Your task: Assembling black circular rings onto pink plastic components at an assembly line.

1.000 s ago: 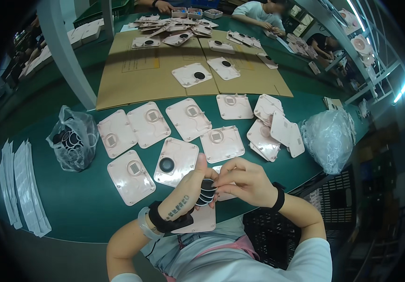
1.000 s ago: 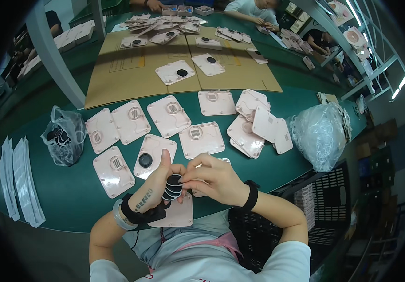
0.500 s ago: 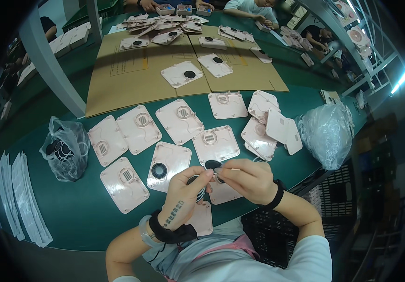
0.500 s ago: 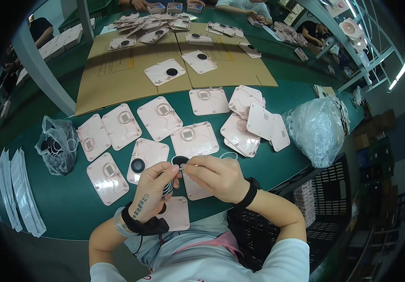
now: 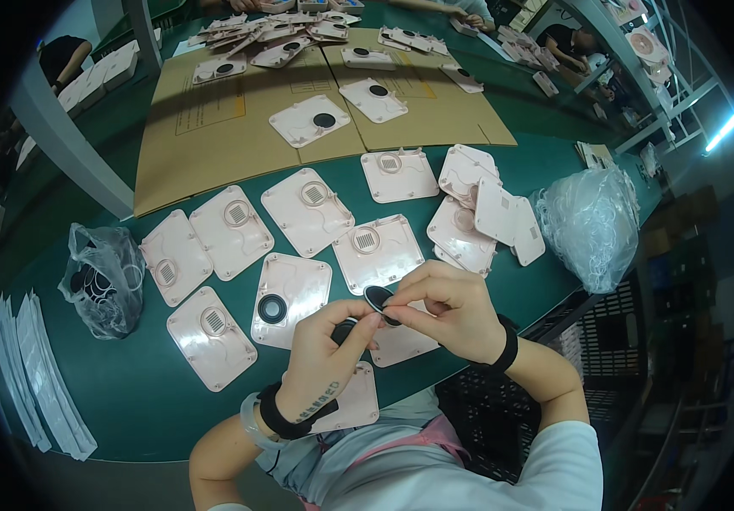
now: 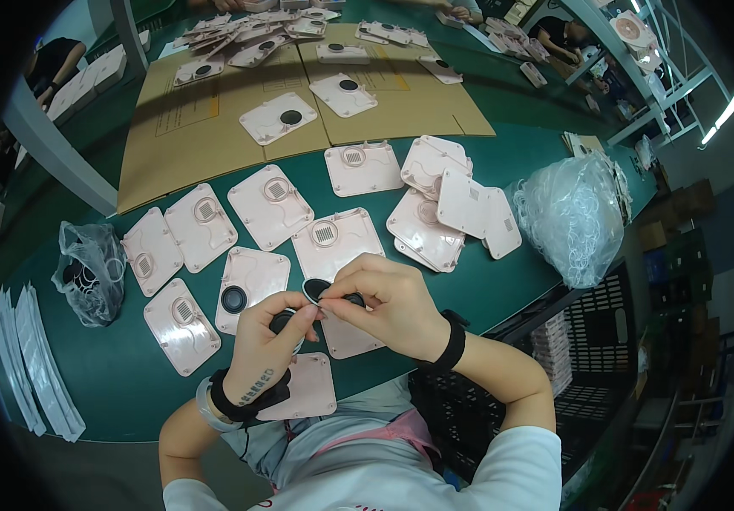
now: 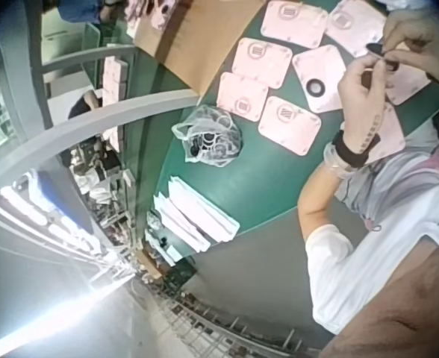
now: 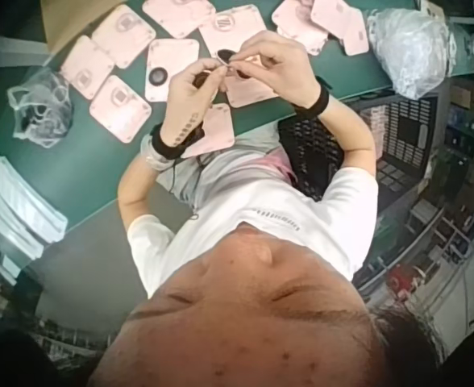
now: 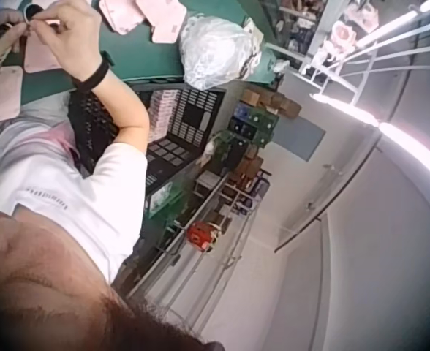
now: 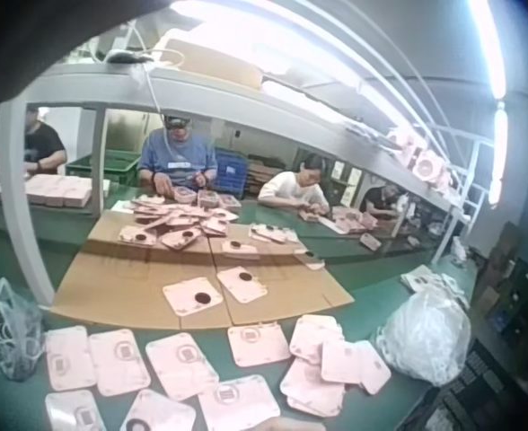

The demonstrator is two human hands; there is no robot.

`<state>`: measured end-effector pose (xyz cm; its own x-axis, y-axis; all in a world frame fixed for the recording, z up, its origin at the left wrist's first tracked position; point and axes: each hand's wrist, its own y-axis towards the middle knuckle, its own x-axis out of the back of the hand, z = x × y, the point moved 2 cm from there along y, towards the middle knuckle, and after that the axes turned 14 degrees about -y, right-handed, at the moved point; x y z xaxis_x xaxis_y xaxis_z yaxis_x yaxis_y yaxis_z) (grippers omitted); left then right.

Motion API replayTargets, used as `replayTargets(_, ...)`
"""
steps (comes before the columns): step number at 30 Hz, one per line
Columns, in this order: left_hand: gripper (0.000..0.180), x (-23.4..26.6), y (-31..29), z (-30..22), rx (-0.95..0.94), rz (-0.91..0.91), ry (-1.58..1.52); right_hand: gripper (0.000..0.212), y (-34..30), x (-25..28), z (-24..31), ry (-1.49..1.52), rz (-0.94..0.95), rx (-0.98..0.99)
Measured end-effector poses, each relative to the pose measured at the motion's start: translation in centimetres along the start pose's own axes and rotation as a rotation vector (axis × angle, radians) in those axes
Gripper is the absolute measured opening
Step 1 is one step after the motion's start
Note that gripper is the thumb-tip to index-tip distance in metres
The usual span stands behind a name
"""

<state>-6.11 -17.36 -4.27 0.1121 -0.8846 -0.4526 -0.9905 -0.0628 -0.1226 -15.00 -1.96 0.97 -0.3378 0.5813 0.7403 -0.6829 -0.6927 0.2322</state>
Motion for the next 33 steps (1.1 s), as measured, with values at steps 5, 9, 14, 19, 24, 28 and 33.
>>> replayTargets(5,0.015,-0.1,0.0,0.2,-0.093,-0.024,0.038,0.016,-0.1,-0.1,-0.1,-0.004,-0.007,0.013)
replayTargets(9,0.012,-0.1,-0.1,-0.8,0.007,-0.028,0.030,0.018,-0.2,-0.2,-0.2,-0.024,-0.020,0.042)
replayTargets(14,0.010,0.2,-0.1,-0.4,0.042,-0.056,-0.009,0.021,-0.1,-0.5,-0.1,-0.058,-0.032,0.103)
replayTargets(19,0.007,0.2,0.0,0.1,0.040,-0.106,-0.087,0.019,-0.4,-0.9,0.5,-0.126,-0.099,0.124)
replayTargets(24,0.005,0.1,0.0,0.0,-0.369,-0.053,0.331,0.019,-0.6,-1.2,0.7,-0.144,-0.142,0.150)
replayTargets(28,0.005,-0.1,0.0,-0.2,-0.357,-0.067,0.328,0.019,-0.5,-1.2,0.8,-0.161,-0.138,0.143)
replayTargets(33,0.006,-0.1,0.0,-0.3,-0.396,-0.076,0.380,0.020,-0.7,-1.6,0.8,-0.176,-0.165,0.159)
